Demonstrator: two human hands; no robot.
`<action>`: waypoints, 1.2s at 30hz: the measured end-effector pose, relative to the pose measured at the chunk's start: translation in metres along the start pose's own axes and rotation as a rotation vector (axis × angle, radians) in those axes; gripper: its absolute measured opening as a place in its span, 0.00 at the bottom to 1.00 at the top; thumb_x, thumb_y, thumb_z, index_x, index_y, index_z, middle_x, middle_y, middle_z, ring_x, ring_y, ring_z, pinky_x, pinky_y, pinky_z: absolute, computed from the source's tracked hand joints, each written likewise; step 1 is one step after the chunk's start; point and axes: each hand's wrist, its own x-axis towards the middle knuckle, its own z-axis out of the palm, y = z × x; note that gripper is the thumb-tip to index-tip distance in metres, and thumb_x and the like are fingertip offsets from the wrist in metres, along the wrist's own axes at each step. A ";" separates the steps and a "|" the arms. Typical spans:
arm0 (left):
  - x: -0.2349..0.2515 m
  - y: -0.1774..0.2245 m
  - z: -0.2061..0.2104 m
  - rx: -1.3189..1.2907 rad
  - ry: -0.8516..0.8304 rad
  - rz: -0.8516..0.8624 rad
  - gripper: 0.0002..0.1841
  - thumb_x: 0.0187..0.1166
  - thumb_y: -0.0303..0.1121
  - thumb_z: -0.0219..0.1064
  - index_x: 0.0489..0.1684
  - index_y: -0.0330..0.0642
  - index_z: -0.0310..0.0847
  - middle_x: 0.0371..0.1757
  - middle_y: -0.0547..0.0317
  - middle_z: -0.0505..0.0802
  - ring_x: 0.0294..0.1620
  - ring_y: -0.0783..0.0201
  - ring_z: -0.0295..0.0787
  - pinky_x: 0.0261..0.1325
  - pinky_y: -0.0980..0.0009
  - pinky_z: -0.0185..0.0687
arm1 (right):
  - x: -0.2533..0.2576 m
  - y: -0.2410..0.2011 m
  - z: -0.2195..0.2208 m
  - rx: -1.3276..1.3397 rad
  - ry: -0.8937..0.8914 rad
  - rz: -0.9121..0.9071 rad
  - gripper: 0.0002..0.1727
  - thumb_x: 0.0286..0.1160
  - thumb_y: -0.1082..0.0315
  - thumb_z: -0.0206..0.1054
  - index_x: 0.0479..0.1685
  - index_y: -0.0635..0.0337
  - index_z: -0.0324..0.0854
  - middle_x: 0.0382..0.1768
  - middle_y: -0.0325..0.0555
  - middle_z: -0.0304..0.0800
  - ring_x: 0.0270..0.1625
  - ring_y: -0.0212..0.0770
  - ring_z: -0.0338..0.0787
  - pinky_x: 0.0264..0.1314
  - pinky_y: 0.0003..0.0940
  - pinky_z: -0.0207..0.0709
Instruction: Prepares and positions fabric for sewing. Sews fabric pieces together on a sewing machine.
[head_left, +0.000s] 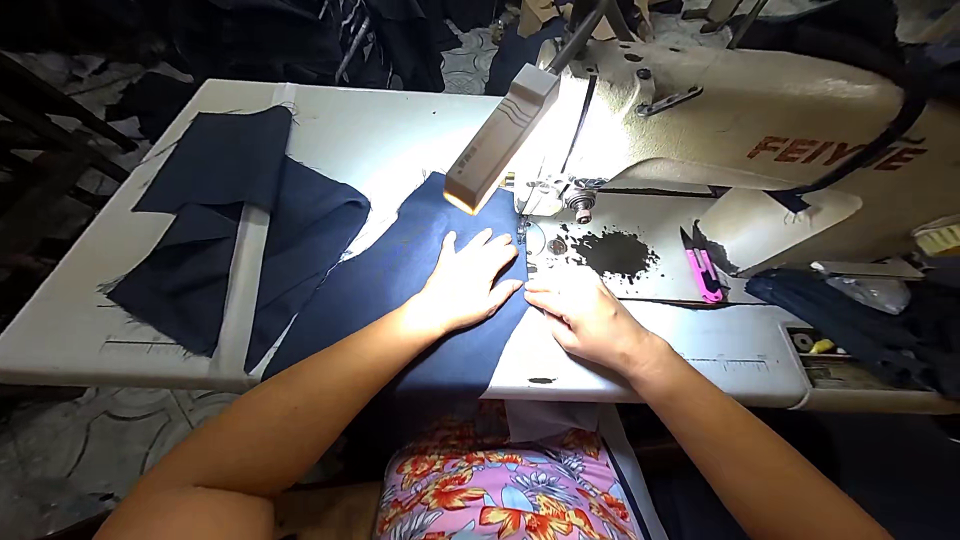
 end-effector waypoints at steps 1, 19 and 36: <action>0.005 -0.004 -0.001 0.002 -0.005 0.007 0.30 0.87 0.54 0.51 0.79 0.45 0.77 0.85 0.51 0.77 0.91 0.43 0.61 0.81 0.19 0.41 | 0.003 0.003 0.000 0.000 -0.018 0.012 0.18 0.70 0.70 0.60 0.51 0.59 0.94 0.58 0.49 0.95 0.64 0.53 0.91 0.67 0.57 0.78; -0.015 0.025 0.002 0.016 0.015 -0.088 0.26 0.86 0.44 0.49 0.79 0.46 0.78 0.85 0.52 0.78 0.91 0.42 0.61 0.79 0.18 0.41 | 0.018 0.020 -0.002 0.021 -0.088 0.019 0.20 0.68 0.73 0.59 0.54 0.60 0.94 0.61 0.49 0.94 0.66 0.54 0.89 0.66 0.56 0.76; 0.040 -0.016 -0.011 -0.021 -0.039 -0.053 0.24 0.85 0.41 0.50 0.74 0.45 0.81 0.84 0.53 0.79 0.91 0.44 0.63 0.80 0.19 0.40 | -0.004 0.025 -0.047 -0.229 0.067 0.598 0.12 0.79 0.73 0.63 0.51 0.72 0.89 0.55 0.69 0.90 0.64 0.69 0.88 0.65 0.68 0.79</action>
